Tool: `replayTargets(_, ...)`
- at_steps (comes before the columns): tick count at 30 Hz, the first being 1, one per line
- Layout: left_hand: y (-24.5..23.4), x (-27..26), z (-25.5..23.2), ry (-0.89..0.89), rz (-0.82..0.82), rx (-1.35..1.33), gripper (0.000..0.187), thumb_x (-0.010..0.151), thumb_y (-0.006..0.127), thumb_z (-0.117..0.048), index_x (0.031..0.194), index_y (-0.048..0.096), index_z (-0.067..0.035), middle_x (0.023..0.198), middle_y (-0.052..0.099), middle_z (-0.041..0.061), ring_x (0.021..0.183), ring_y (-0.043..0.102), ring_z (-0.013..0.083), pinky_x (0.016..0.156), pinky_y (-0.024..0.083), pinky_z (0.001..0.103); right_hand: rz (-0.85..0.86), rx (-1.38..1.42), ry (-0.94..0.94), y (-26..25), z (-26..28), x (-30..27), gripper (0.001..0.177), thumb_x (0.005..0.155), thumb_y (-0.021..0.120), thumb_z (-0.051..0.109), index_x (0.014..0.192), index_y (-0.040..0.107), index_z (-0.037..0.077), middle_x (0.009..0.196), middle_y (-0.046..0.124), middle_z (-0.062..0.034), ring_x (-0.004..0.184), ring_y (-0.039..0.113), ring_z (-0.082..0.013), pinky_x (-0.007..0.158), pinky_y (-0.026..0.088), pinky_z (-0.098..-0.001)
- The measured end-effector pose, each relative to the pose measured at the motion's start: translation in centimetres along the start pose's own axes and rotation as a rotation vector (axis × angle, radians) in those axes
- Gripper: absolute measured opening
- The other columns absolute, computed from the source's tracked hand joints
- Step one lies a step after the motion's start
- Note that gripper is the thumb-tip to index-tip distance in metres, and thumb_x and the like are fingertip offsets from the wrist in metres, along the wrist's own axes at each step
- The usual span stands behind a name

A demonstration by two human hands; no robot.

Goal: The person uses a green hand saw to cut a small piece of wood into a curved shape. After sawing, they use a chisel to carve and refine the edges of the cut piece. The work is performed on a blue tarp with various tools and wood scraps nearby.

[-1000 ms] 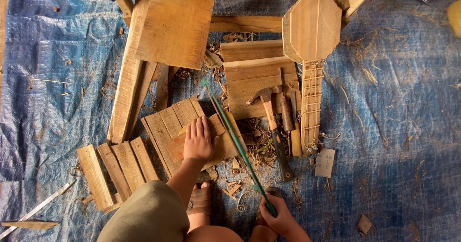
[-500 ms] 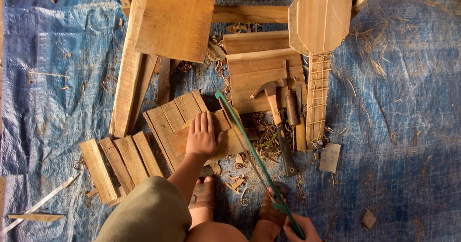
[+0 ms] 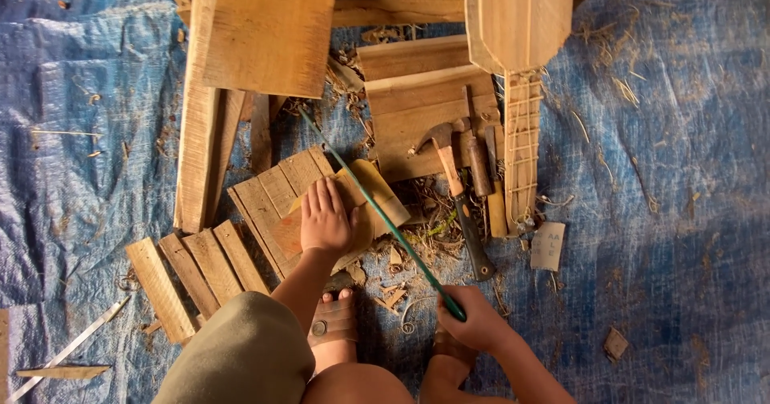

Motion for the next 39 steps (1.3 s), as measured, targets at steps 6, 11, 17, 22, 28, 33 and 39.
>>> replayTargets(6,-0.6,0.3,-0.4,0.088,-0.097,0.078,0.084,0.105,0.013,-0.056,0.158,0.010,0.008,0.162,0.021,0.030,0.150,0.020,0.0444,0.126,0.012,0.053,-0.065,0.336,-0.162,0.7,-2.4,1.6,0.021,0.099,0.062,0.015,0.079,0.055,0.014,0.058,0.041,-0.0004,0.051,0.037,-0.0148,0.054,0.040,-0.0362)
replayTargets(11,-0.2,0.2,-0.1,0.043,-0.113,0.068,0.084,0.105,0.013,-0.057,0.158,0.012,0.007,0.162,0.022,0.031,0.151,0.019,0.0446,0.126,0.011,0.053,-0.052,0.212,-0.286,2.1,-2.2,2.4,0.029,0.099,0.063,0.021,0.074,0.049,0.018,0.059,0.044,-0.0002,0.055,0.040,-0.0148,0.057,0.040,-0.0400)
replayTargets(17,-0.6,0.1,-0.2,-0.010,-0.070,0.069,0.086,0.104,0.010,-0.059,0.158,0.008,0.008,0.163,0.017,0.030,0.153,0.015,0.0424,0.126,0.008,0.051,0.006,0.171,-0.299,1.0,-2.5,3.2,0.022,0.096,0.061,0.020,0.076,0.053,0.017,0.060,0.048,0.0021,0.054,0.045,-0.0128,0.056,0.043,-0.0341)
replayTargets(22,-1.6,-0.3,-0.3,-0.041,-0.081,0.070,0.086,0.104,0.012,-0.060,0.159,0.009,0.006,0.163,0.021,0.028,0.152,0.020,0.0407,0.126,0.012,0.050,-0.028,0.257,-0.398,1.9,-4.4,2.4,0.030,0.102,0.059,0.018,0.074,0.048,0.018,0.058,0.042,0.0019,0.052,0.041,-0.0123,0.054,0.039,-0.0328)
replayTargets(28,-1.6,0.0,-0.3,-0.039,-0.047,0.042,0.086,0.104,0.011,-0.061,0.159,0.008,0.005,0.164,0.019,0.027,0.153,0.017,0.0396,0.126,0.010,0.049,-0.059,0.329,-0.169,1.9,-10.8,-5.0,0.028,0.101,0.063,0.020,0.075,0.056,0.016,0.058,0.046,0.0008,0.052,0.041,-0.0126,0.056,0.036,-0.0343)
replayTargets(33,-1.3,0.1,-0.8,0.020,-0.028,0.073,0.086,0.104,0.008,-0.061,0.159,0.006,0.004,0.165,0.017,0.026,0.153,0.015,0.0393,0.126,0.008,0.049,-0.041,0.508,-0.037,1.3,-11.7,-6.6,0.035,0.102,0.066,0.020,0.071,0.050,0.015,0.055,0.038,0.0001,0.049,0.031,-0.0136,0.056,0.031,-0.0371)
replayTargets(39,-1.5,0.5,0.4,-0.069,-0.115,0.083,0.088,0.104,0.013,-0.062,0.158,0.014,0.007,0.162,0.024,0.029,0.152,0.021,0.0418,0.126,0.013,0.050,-0.052,0.225,-0.120,-0.2,-9.0,-5.2,0.023,0.096,0.068,0.018,0.074,0.061,0.012,0.059,0.053,-0.0013,0.053,0.047,-0.0147,0.059,0.043,-0.0359)
Point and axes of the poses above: each hand's wrist, its own x-axis towards the middle knuckle, its own y-axis out of the palm, z = x × y, the point moved 8 cm from there along x, towards the middle knuckle
